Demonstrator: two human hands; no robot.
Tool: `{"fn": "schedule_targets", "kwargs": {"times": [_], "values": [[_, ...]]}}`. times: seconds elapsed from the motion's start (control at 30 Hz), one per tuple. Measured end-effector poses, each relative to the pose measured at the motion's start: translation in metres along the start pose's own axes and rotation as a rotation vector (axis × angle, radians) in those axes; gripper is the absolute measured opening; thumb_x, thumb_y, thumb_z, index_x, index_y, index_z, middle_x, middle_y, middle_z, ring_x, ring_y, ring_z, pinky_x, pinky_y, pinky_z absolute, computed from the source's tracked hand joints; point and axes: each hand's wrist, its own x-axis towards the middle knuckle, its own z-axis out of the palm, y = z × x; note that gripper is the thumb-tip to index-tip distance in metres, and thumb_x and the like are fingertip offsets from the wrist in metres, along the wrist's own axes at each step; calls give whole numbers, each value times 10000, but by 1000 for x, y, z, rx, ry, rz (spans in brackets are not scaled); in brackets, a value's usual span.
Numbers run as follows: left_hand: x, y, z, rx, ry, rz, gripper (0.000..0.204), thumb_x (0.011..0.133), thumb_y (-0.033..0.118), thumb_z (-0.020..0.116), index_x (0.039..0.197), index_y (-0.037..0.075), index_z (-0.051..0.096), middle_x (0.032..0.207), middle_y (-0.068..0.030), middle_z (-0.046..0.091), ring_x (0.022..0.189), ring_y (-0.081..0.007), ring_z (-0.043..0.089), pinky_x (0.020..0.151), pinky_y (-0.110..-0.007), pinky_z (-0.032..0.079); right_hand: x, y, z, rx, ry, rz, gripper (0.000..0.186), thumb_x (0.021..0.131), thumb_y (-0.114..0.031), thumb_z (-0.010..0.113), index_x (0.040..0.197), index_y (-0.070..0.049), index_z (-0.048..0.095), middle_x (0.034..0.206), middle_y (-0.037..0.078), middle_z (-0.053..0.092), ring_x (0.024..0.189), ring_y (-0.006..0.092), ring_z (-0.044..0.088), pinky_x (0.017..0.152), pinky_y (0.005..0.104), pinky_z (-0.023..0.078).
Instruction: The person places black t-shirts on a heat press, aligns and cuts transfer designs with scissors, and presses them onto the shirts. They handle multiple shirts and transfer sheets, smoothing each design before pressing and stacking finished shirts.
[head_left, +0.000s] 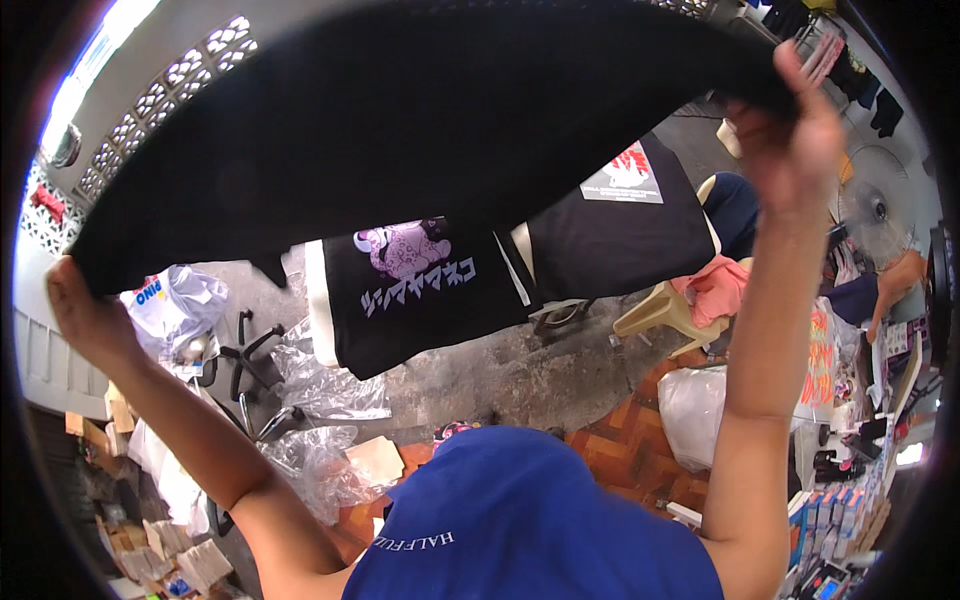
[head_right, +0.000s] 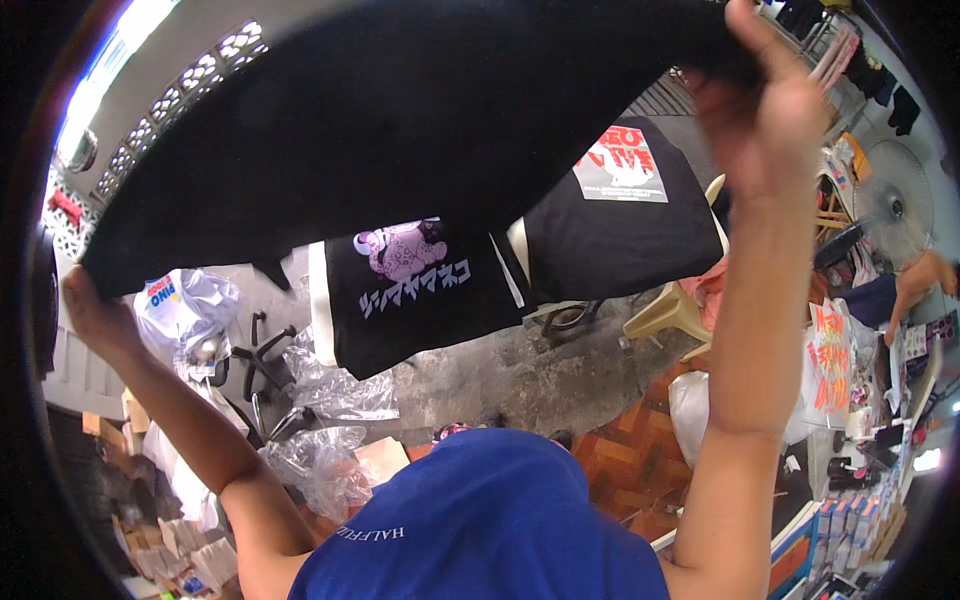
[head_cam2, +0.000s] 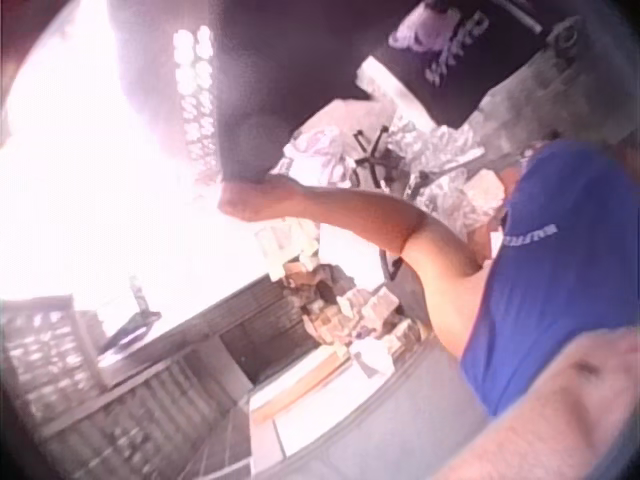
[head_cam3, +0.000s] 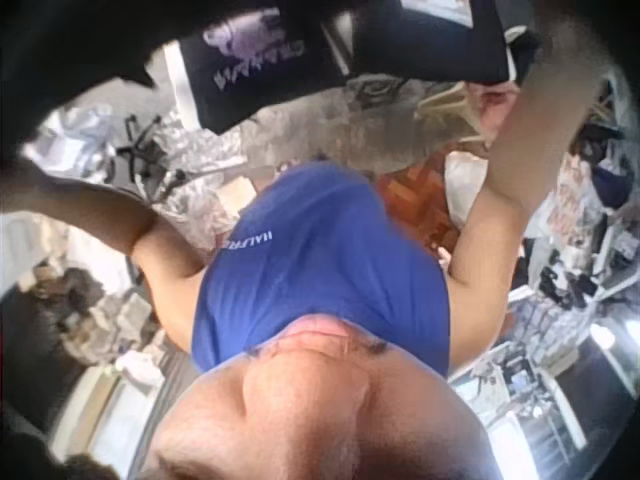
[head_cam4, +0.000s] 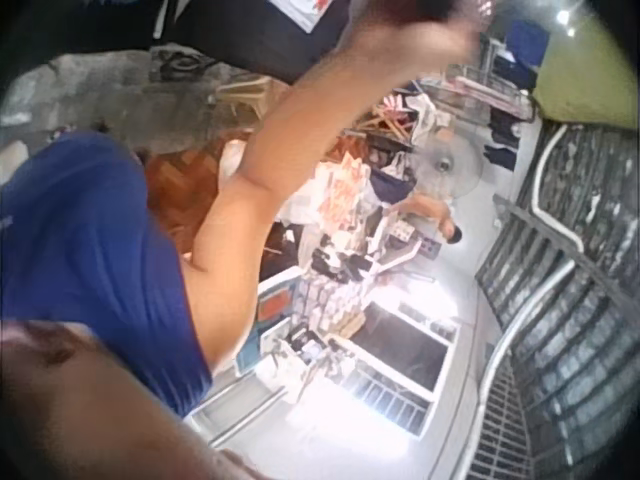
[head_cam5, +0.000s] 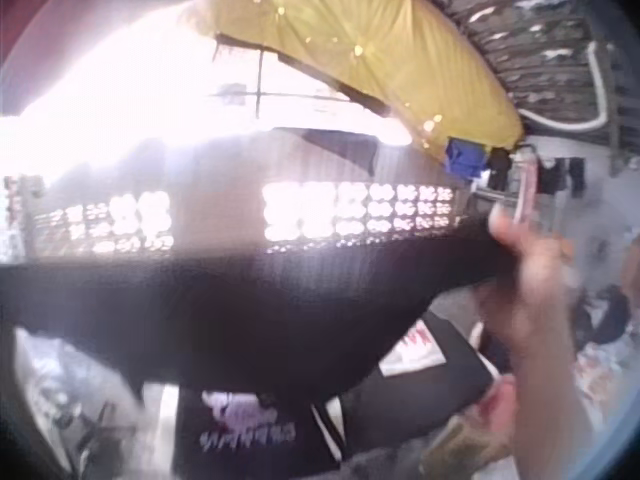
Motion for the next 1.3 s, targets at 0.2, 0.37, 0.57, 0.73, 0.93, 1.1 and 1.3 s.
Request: {"fn": "schedule_targets", "kwargs": {"times": [0.2, 0.37, 0.57, 0.73, 0.93, 1.1, 1.3], "values": [[-7, 57, -8, -785, 83, -462, 161, 965, 158, 596, 992, 3, 630, 963, -80, 658, 884, -183, 617, 815, -316, 507, -10, -52, 7, -8, -194, -184, 167, 918, -121, 674, 1069, -56, 705, 1089, 103, 726, 999, 224, 703, 916, 381, 548], [-112, 128, -65, -743, -570, -693, 444, 927, 386, 701, 748, 36, 495, 691, -53, 539, 646, -150, 475, 636, -290, 391, -106, 53, -79, -253, 200, -8, 417, 801, -223, 752, 1136, 7, 660, 1064, 78, 681, 1022, 173, 629, 987, 328, 447], [-178, 177, -70, -1273, -963, -1271, 302, 939, 183, 640, 1126, -46, 575, 698, -29, 544, 620, -101, 513, 551, -241, 412, -151, 89, -121, -467, -220, 164, 207, 783, -83, 726, 686, -13, 557, 931, 131, 646, 911, 252, 652, 748, 353, 502], [-335, 153, 46, -297, -1114, -962, 275, 899, 206, 705, 1102, 21, 697, 825, -165, 712, 753, -243, 688, 719, -381, 525, -192, 313, -142, -232, 404, 887, 150, 862, -84, 696, 766, -74, 582, 756, 28, 600, 685, 162, 571, 664, 307, 467], [-417, 165, 129, -111, -1301, -1164, 664, 859, 468, 744, 1257, -38, 582, 1177, -285, 667, 1140, -414, 634, 976, -465, 481, -224, 427, -103, -1368, 268, 1034, 487, 842, -386, 775, 1070, -29, 536, 1079, 236, 680, 1029, 382, 667, 902, 454, 507], [-464, 147, 124, -351, -1250, -1421, 628, 865, 480, 755, 1173, -45, 599, 1115, -225, 687, 1034, -331, 664, 920, -416, 507, -242, 440, -107, -1417, 387, 1022, 604, 807, -459, 809, 1101, -24, 512, 1086, 274, 662, 1041, 417, 648, 910, 464, 495], [-450, 167, 142, -152, -1004, -1291, 571, 866, 410, 769, 1162, -41, 583, 1068, -187, 655, 967, -314, 647, 878, -406, 505, -238, 449, -108, -1531, 324, 569, 579, 834, -434, 777, 1156, -38, 506, 1160, 180, 596, 1126, 390, 616, 906, 494, 501]]}}
